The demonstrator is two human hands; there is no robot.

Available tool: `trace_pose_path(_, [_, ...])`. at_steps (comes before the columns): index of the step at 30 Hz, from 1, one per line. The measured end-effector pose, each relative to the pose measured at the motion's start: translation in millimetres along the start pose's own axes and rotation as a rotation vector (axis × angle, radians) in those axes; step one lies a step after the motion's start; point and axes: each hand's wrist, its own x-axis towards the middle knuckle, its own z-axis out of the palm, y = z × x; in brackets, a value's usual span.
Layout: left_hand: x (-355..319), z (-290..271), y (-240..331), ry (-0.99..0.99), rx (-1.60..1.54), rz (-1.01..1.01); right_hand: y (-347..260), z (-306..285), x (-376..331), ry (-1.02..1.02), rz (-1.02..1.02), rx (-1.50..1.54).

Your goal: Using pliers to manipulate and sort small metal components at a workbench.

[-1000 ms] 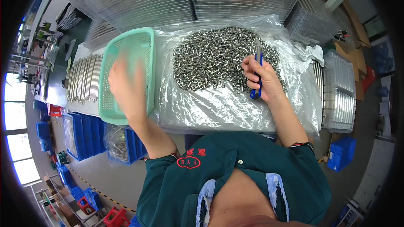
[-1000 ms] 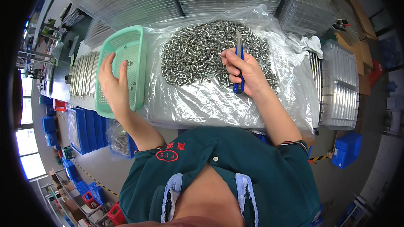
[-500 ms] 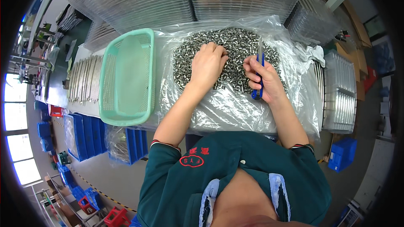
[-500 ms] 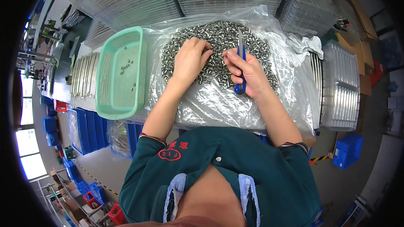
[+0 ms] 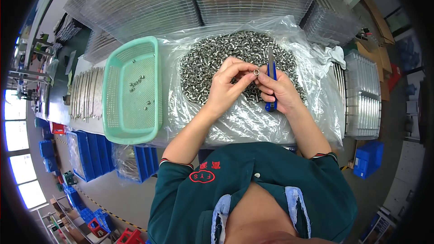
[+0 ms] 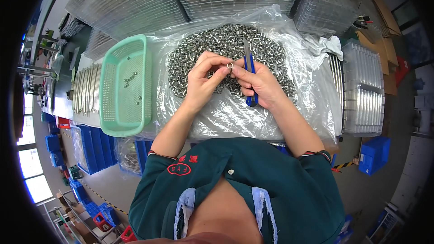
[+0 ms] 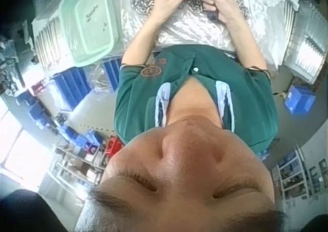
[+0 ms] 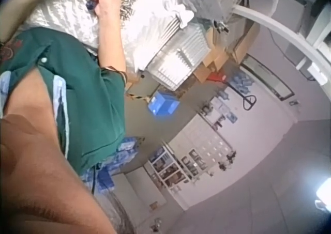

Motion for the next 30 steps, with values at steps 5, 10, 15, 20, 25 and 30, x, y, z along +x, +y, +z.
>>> trace_pose_path(5, [-0.8,0.3,-1.5,0.017,-0.023,0.02,-0.8,1.7,-1.2,0.029,0.012,-0.018])
trace_pose_path(10, [-1.3,0.0,0.4,0.05,0.052,0.059,0.6,1.3,-0.6,-0.001,-0.01,0.003])
trace_pose_path(15, [-2.6,1.9,-1.0,0.019,0.202,0.171,1.9,-3.1,0.7,-0.02,-0.025,-0.02])
trace_pose_path(20, [-2.2,1.5,1.1,0.048,0.136,0.105,-3.3,1.0,-0.4,-0.043,0.065,0.047])
trace_pose_path(25, [-1.8,1.1,0.6,0.041,0.137,0.114,-2.4,-1.1,-0.4,-0.053,0.086,0.064])
trace_pose_path(30, [-1.7,0.7,0.6,0.039,0.148,0.133,-3.4,0.3,-1.1,-0.056,0.085,0.03])
